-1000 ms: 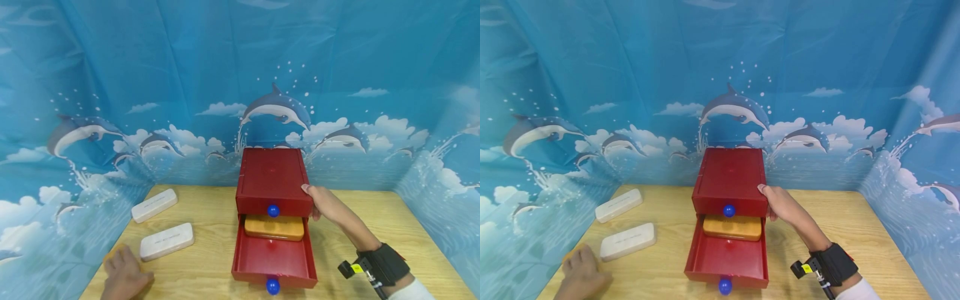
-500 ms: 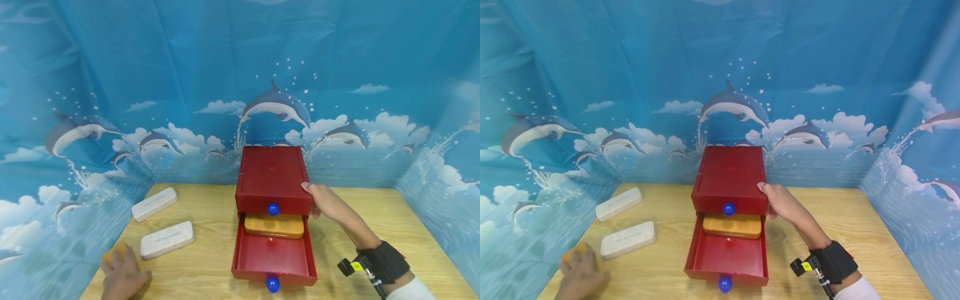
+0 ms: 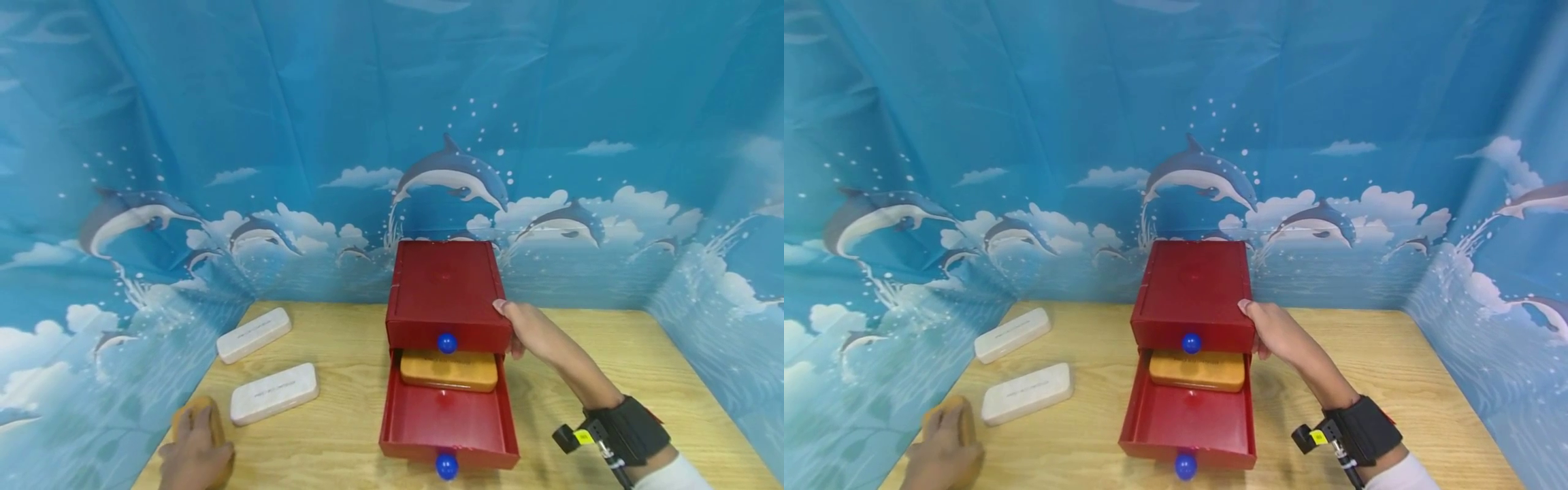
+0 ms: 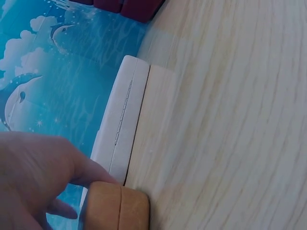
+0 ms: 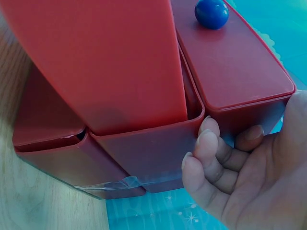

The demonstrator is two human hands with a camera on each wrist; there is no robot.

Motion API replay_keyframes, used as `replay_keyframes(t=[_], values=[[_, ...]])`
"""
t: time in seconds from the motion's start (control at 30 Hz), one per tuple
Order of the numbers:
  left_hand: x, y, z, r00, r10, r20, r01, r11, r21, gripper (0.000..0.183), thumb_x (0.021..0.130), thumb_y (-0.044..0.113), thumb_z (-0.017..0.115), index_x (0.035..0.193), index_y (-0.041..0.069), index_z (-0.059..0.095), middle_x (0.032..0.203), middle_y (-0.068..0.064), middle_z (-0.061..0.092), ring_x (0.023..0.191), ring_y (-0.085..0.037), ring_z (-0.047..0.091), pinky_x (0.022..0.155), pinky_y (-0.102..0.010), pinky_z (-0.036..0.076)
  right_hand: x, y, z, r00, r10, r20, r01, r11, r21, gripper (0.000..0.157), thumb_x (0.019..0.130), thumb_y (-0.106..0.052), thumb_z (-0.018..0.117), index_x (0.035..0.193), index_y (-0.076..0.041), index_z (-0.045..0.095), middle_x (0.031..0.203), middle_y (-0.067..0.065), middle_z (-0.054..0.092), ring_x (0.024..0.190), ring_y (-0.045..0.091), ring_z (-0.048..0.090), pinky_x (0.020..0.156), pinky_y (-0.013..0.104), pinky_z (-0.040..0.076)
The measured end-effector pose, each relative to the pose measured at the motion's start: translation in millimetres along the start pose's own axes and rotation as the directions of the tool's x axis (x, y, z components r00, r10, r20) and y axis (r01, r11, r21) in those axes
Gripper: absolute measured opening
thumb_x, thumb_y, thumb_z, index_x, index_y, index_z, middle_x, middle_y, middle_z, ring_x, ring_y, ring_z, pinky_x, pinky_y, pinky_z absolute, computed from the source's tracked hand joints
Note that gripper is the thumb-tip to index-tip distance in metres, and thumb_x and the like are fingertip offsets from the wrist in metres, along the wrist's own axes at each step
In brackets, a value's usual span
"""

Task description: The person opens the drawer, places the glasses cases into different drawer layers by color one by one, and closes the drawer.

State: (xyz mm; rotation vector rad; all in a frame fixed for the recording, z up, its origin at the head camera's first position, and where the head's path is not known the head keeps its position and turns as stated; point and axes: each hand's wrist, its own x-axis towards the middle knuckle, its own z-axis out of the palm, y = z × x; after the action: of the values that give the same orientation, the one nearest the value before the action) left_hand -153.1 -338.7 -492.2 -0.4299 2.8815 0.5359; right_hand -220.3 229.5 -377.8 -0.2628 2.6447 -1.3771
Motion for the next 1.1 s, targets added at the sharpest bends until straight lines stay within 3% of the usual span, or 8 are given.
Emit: replay_keyframes(t=[0.17,0.33,0.47,0.57,0.73,0.9,1.1], values=[[3.5,-5.3,-6.7,0.997,-0.071,0.028,0.072,0.997,-0.025,0.102,0.069,0.036,0.076,0.133,-0.018,0.019,0.117,-0.053,0.025,0.101,-0.069,0.031,0.083,-0.069,0.037,0,-1,0.0,1.000,-0.002,-0.008,0.002,1.000,-0.013,0.067,0.103,-0.050,0.022,0.078,-0.004,0.064,0.062,0.016,0.062,0.050,0.029,0.058,0.056,0.039,0.051],[7.3,-7.3,-15.1,0.998,-0.032,0.057,0.030,0.999,0.027,0.103,0.068,0.039,0.075,0.131,-0.022,0.022,0.114,-0.047,0.043,0.096,-0.057,0.047,0.083,-0.066,0.037,2,-1,-0.2,1.000,-0.002,-0.011,0.002,1.000,-0.001,0.065,0.104,-0.048,0.022,0.081,-0.004,0.064,0.063,0.012,0.063,0.050,0.030,0.058,0.057,0.040,0.051],[6.4,-7.2,-17.0,1.000,0.007,0.020,-0.008,0.999,0.037,0.096,0.071,0.037,0.074,0.130,-0.022,0.026,0.112,-0.046,0.046,0.095,-0.056,0.049,0.080,-0.064,0.038,2,-1,0.3,1.000,0.006,-0.012,-0.006,1.000,0.001,0.064,0.104,-0.048,0.022,0.081,-0.005,0.064,0.062,0.011,0.063,0.051,0.030,0.058,0.058,0.040,0.051],[3.9,-5.4,-18.6,0.999,0.031,-0.043,-0.030,0.999,0.023,0.093,0.075,0.037,0.071,0.131,-0.021,0.025,0.114,-0.047,0.044,0.098,-0.059,0.046,0.083,-0.066,0.036,2,0,0.4,1.000,0.008,-0.012,-0.008,1.000,-0.002,0.065,0.103,-0.048,0.023,0.080,-0.004,0.064,0.062,0.011,0.063,0.051,0.030,0.058,0.058,0.040,0.051],[-0.3,2.6,-26.1,0.988,0.014,-0.152,-0.021,0.999,-0.048,0.098,0.076,0.038,0.072,0.135,-0.020,0.020,0.117,-0.048,0.042,0.100,-0.060,0.044,0.084,-0.065,0.039,0,-2,0.0,1.000,0.003,-0.006,-0.003,1.000,0.001,0.063,0.103,-0.048,0.024,0.082,-0.003,0.063,0.062,0.011,0.062,0.051,0.031,0.058,0.056,0.041,0.051],[-2.2,12.8,-37.5,0.986,-0.039,-0.160,0.017,0.991,-0.136,0.108,0.072,0.043,0.074,0.138,-0.020,0.016,0.127,-0.046,0.035,0.105,-0.056,0.044,0.086,-0.061,0.041,0,-4,-0.7,1.000,-0.008,-0.001,0.008,1.000,0.000,0.062,0.104,-0.046,0.024,0.084,-0.002,0.063,0.064,0.011,0.062,0.052,0.030,0.058,0.054,0.041,0.052],[-7.4,25.2,-50.3,0.985,0.003,-0.174,-0.028,0.990,-0.138,0.108,0.072,0.050,0.073,0.138,-0.019,0.022,0.120,-0.042,0.046,0.091,-0.044,0.055,0.073,-0.051,0.047,1,-2,-0.7,1.000,0.012,0.005,-0.012,1.000,-0.002,0.065,0.103,-0.049,0.024,0.080,-0.003,0.064,0.062,0.011,0.063,0.051,0.030,0.058,0.058,0.040,0.051]])
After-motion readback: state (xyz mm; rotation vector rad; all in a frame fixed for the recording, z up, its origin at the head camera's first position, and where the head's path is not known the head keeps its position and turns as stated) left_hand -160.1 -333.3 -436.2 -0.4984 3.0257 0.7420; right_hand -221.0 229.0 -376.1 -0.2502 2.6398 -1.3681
